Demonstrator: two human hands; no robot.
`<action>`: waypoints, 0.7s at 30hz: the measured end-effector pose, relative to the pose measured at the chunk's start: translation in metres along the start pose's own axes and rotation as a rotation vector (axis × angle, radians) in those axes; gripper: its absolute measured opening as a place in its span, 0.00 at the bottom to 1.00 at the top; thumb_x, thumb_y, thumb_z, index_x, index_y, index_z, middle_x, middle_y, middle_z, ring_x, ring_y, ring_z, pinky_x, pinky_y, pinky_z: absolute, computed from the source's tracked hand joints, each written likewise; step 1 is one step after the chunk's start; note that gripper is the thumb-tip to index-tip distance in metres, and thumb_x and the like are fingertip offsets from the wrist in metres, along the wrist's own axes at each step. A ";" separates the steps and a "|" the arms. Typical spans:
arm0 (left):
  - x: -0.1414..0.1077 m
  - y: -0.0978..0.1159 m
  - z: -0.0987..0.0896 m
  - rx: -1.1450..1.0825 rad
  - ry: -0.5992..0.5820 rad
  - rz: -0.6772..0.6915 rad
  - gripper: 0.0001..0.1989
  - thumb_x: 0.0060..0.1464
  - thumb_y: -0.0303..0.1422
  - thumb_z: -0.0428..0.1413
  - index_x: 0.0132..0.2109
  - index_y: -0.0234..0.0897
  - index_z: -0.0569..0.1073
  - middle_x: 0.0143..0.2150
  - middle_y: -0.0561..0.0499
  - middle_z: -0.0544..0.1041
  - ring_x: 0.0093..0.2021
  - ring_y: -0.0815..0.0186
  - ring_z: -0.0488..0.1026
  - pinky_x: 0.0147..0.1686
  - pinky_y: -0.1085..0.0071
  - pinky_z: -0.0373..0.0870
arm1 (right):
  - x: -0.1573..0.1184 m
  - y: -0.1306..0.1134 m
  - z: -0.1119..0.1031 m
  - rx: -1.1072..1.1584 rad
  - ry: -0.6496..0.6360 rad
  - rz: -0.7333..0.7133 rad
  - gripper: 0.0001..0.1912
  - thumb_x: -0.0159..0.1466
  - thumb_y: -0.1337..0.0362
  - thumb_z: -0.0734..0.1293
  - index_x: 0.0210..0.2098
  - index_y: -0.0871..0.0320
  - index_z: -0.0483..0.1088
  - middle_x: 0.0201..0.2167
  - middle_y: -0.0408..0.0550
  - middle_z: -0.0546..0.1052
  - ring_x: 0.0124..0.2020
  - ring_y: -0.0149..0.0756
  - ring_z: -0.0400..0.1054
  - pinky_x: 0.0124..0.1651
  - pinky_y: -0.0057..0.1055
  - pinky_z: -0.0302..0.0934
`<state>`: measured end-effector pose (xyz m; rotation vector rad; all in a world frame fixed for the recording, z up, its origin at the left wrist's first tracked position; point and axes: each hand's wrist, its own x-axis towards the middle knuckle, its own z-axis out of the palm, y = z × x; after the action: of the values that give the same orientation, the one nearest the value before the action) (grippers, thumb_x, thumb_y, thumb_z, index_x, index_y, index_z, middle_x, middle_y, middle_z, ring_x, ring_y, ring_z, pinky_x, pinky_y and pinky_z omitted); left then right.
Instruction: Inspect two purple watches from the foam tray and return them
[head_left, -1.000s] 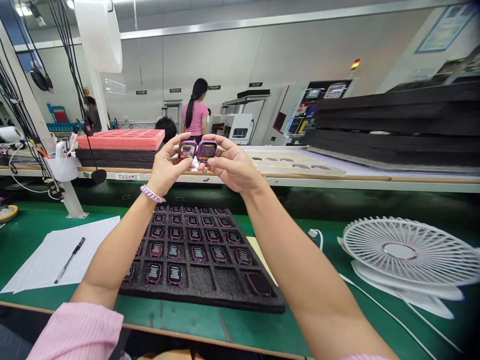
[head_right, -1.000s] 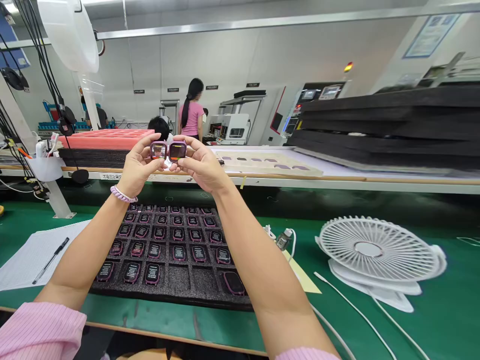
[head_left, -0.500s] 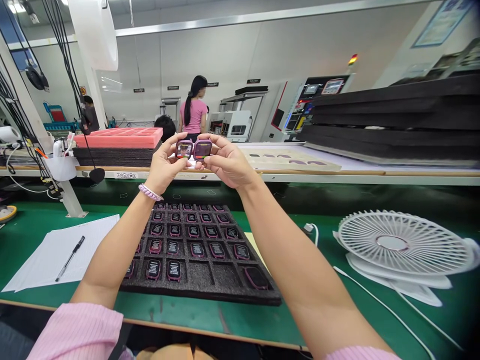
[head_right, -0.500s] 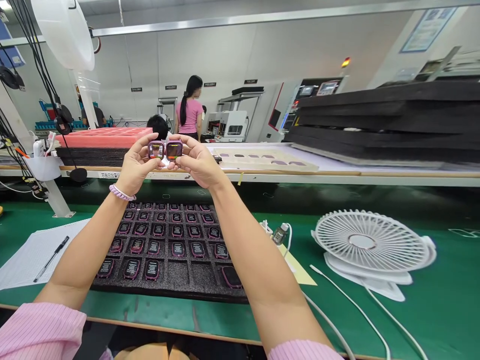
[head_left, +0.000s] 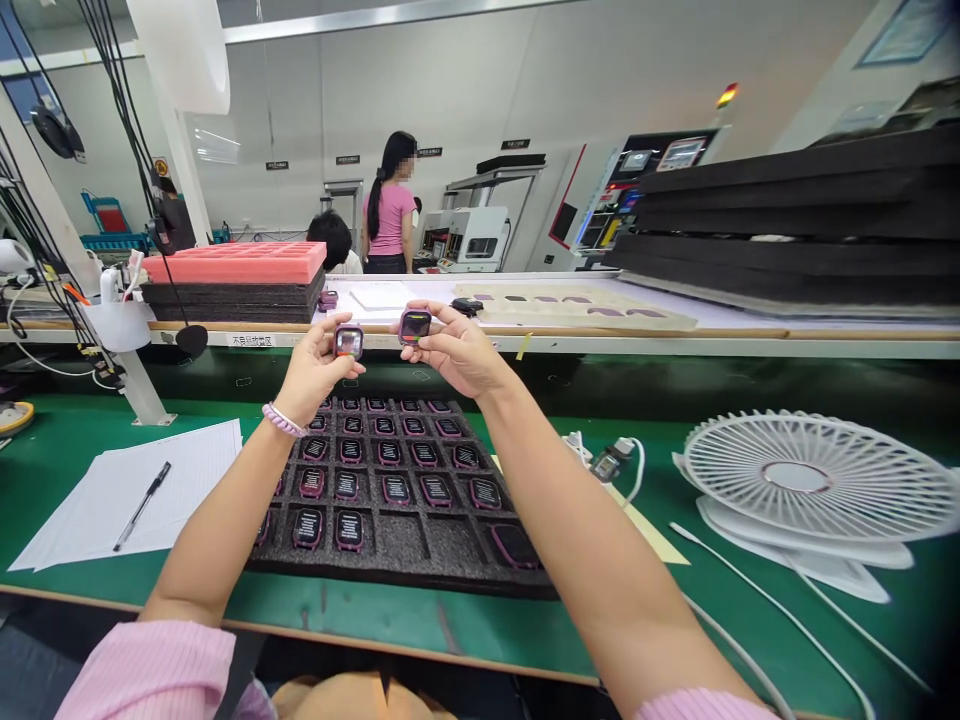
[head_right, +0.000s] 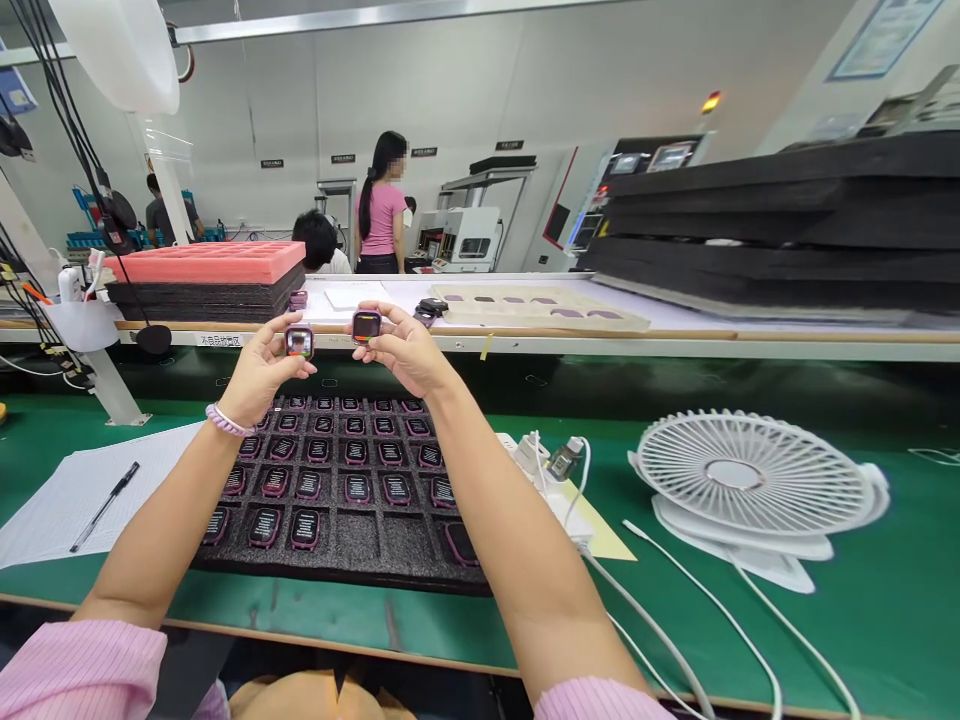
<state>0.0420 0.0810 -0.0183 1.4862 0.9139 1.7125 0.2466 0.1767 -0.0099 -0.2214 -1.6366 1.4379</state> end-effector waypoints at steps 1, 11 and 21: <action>-0.005 -0.003 -0.003 -0.007 0.018 -0.029 0.35 0.40 0.28 0.63 0.59 0.35 0.68 0.42 0.49 0.75 0.31 0.68 0.77 0.32 0.76 0.76 | 0.002 0.004 -0.001 0.007 0.024 0.008 0.35 0.48 0.63 0.77 0.54 0.56 0.64 0.42 0.47 0.77 0.32 0.35 0.73 0.35 0.29 0.68; -0.024 0.007 -0.031 -0.046 0.068 0.002 0.35 0.45 0.29 0.64 0.62 0.36 0.68 0.46 0.46 0.75 0.34 0.69 0.78 0.35 0.76 0.76 | 0.028 -0.015 0.025 0.058 0.075 -0.118 0.28 0.61 0.42 0.77 0.49 0.53 0.69 0.40 0.50 0.78 0.30 0.38 0.72 0.30 0.31 0.69; -0.022 0.001 -0.046 0.034 0.137 0.081 0.32 0.48 0.29 0.64 0.61 0.37 0.69 0.46 0.48 0.76 0.35 0.70 0.77 0.38 0.77 0.77 | 0.025 0.025 0.031 0.086 0.031 -0.028 0.31 0.56 0.55 0.80 0.53 0.55 0.66 0.40 0.49 0.78 0.30 0.35 0.72 0.33 0.29 0.70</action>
<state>-0.0013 0.0583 -0.0328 1.4598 0.9690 1.8858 0.2000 0.1791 -0.0154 -0.1708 -1.5437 1.4726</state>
